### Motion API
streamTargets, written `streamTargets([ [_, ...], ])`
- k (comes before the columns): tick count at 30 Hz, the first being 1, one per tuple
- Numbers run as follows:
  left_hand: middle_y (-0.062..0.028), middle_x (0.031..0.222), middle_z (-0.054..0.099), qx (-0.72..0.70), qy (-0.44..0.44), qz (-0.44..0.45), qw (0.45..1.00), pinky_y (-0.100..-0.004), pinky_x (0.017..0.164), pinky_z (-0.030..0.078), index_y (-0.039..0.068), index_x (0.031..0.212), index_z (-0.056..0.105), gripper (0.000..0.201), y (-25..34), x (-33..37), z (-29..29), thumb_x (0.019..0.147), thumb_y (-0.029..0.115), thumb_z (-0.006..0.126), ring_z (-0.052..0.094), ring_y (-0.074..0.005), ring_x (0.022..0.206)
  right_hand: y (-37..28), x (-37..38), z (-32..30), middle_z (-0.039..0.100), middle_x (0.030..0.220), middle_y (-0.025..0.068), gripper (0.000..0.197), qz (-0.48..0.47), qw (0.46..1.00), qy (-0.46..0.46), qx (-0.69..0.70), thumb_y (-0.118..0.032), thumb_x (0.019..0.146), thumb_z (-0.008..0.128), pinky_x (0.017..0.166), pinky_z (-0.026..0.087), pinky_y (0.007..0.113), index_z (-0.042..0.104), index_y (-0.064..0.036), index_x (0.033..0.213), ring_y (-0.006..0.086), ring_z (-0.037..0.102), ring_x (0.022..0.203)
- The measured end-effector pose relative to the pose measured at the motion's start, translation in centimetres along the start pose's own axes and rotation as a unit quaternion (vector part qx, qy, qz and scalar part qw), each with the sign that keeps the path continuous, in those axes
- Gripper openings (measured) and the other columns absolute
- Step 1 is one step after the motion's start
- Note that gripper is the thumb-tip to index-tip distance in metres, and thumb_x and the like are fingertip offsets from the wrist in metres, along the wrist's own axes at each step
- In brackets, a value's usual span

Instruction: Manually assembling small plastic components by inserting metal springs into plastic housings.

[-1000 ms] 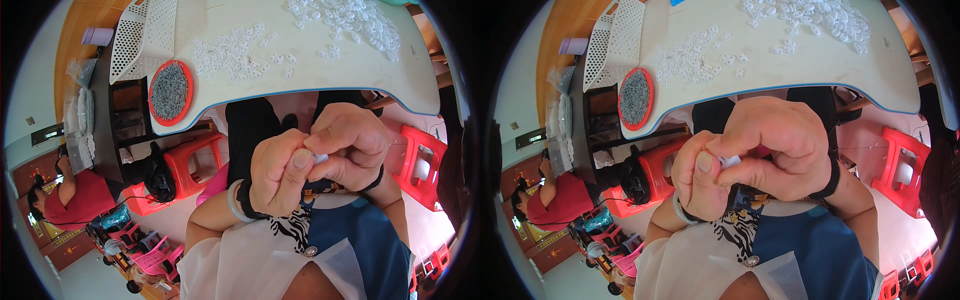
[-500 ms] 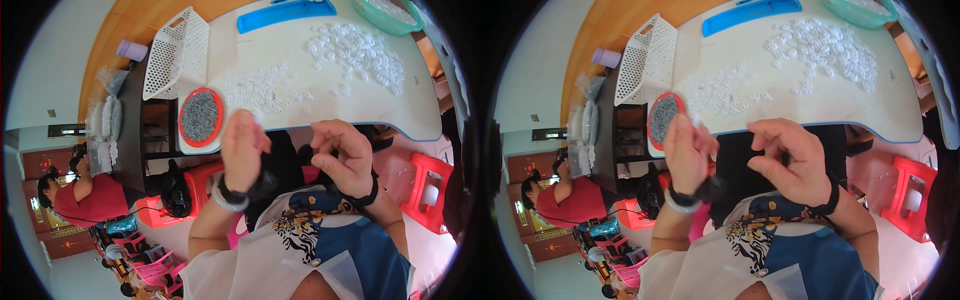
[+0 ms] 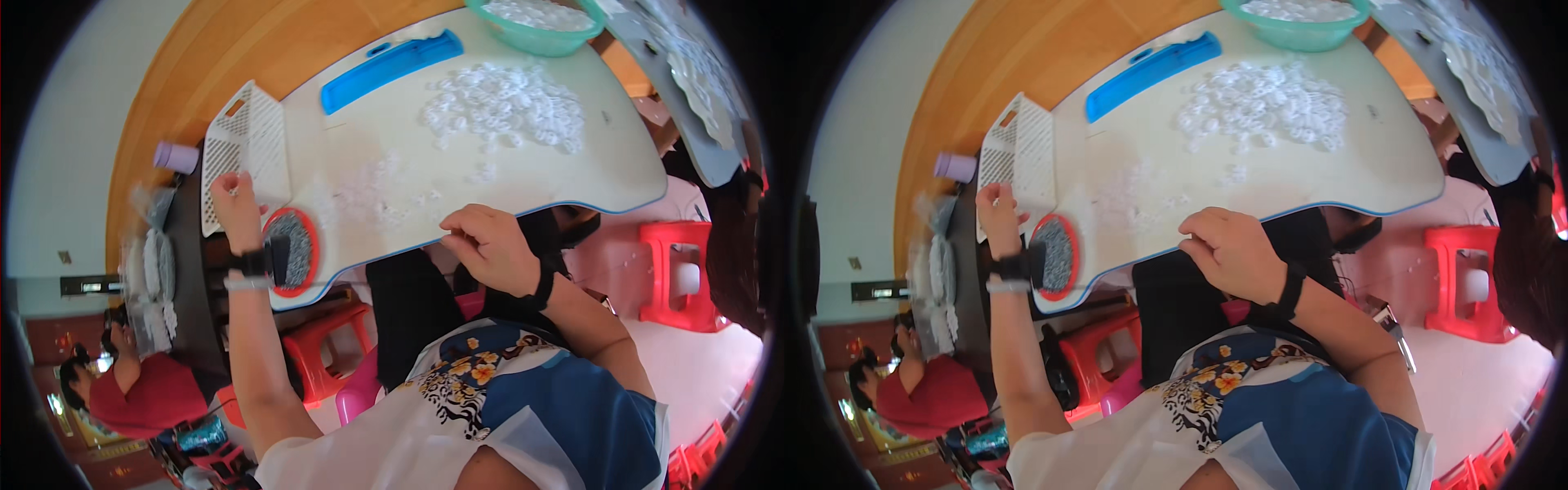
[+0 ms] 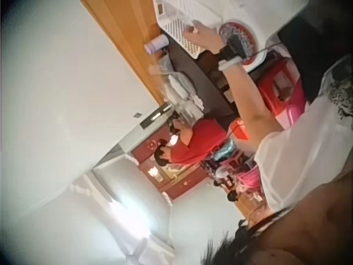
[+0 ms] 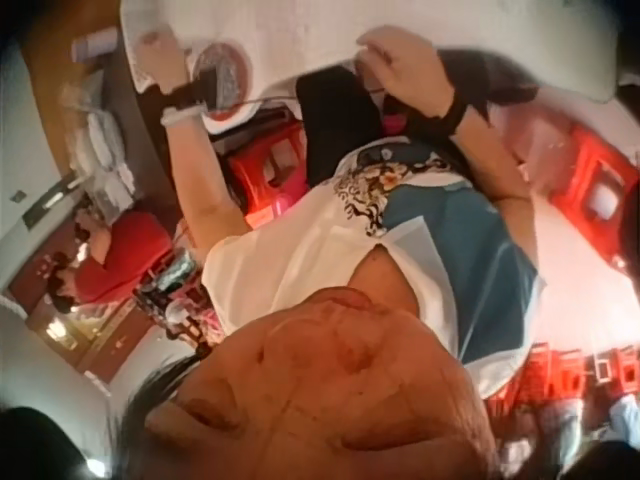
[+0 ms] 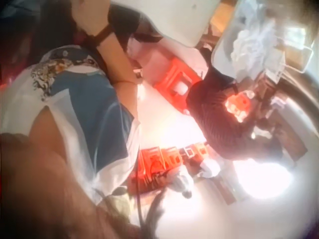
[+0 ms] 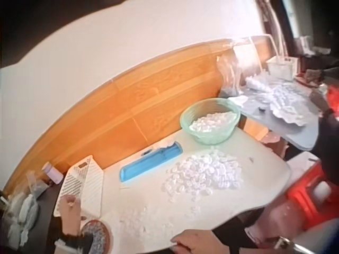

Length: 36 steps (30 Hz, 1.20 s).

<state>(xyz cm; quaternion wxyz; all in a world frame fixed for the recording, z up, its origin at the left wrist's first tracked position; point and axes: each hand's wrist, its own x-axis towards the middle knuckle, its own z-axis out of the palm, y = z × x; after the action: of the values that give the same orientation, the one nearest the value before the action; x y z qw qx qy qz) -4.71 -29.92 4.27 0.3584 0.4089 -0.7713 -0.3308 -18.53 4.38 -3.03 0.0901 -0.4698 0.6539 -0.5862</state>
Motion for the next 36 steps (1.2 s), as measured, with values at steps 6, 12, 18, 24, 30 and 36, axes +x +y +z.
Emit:
streamTargets([
  [6, -0.0146, 0.11, 0.053, 0.083, -0.132, 0.243, 0.957, -0.0367, 0.085, 0.043, 0.001, 0.111, 0.05, 0.036, 3.5, -14.4, 7.3, 0.081, 0.012, 0.066, 0.051, -0.0258, 0.1, 3.2, 1.1, -2.8, 0.061, 0.079, 0.0126, 0.011, -0.01, 0.986, 0.09, -0.141, -0.003, 0.075, 0.062, 0.061, 0.048, 0.038, 0.06, -0.0037, 0.086, 0.0309, 0.06, 0.07],
  [12, -0.0231, 0.13, 0.041, 0.15, -0.177, 0.307, 0.923, -0.0546, 0.105, 0.025, -0.002, 0.117, 0.045, 0.048, 2.5, -17.6, 12.0, 0.078, 0.015, 0.067, 0.035, -0.0431, 0.124, 5.2, 2.2, -6.9, 0.058, 0.077, 0.0129, 0.016, 0.064, 0.968, 0.156, -0.186, 0.002, 0.076, 0.058, 0.062, 0.047, 0.039, 0.061, -0.0045, 0.09, 0.0325, 0.058, 0.072],
  [18, -0.0228, 0.141, 0.032, 0.244, -0.223, 0.295, 0.896, -0.057, 0.109, 0.013, -0.002, 0.131, 0.037, 0.064, 3.3, -17.2, 12.7, 0.08, 0.022, 0.066, 0.024, -0.0417, 0.134, 5.4, 2.4, -6.6, 0.058, 0.088, 0.0091, 0.025, 0.007, 0.949, 0.071, -0.307, -0.001, 0.072, 0.065, 0.064, 0.048, 0.035, 0.064, -0.0048, 0.097, 0.0267, 0.059, 0.074],
  [24, -0.0171, 0.149, 0.023, 0.311, -0.333, 0.343, 0.822, -0.058, 0.11, 0.003, -0.002, 0.139, 0.029, 0.076, 4.9, -15.6, 13.1, 0.078, 0.023, 0.066, 0.017, -0.037, 0.139, 5.3, 2.7, -6.3, 0.056, 0.094, 0.008, 0.032, 0.006, 0.94, -0.023, -0.341, -0.005, 0.068, 0.067, 0.069, 0.046, 0.037, 0.065, -0.0092, 0.1, 0.0247, 0.058, 0.08],
  [30, -0.019, 0.15, 0.02, 0.337, -0.375, 0.314, 0.805, -0.0597, 0.108, -0.002, -0.004, 0.141, 0.024, 0.077, 5.0, -15.2, 13.5, 0.083, 0.035, 0.057, 0.013, -0.038, 0.14, 4.8, 2.6, -5.0, 0.053, 0.098, 0.0072, 0.031, 0.003, 0.956, -0.026, -0.294, -0.008, 0.07, 0.06, 0.072, 0.045, 0.036, 0.061, -0.0064, 0.101, 0.0241, 0.055, 0.082],
  [36, -0.0246, 0.148, 0.02, 0.314, -0.342, 0.318, 0.827, -0.0612, 0.107, -0.002, -0.008, 0.139, 0.024, 0.082, 4.1, -15.3, 13.9, 0.082, 0.039, 0.059, 0.013, -0.0424, 0.139, 5.8, 2.4, -5.1, 0.056, 0.092, 0.0108, 0.027, 0.047, 0.976, 0.086, -0.194, 0.001, 0.07, 0.062, 0.068, 0.048, 0.037, 0.06, -0.0021, 0.097, 0.028, 0.058, 0.078],
])
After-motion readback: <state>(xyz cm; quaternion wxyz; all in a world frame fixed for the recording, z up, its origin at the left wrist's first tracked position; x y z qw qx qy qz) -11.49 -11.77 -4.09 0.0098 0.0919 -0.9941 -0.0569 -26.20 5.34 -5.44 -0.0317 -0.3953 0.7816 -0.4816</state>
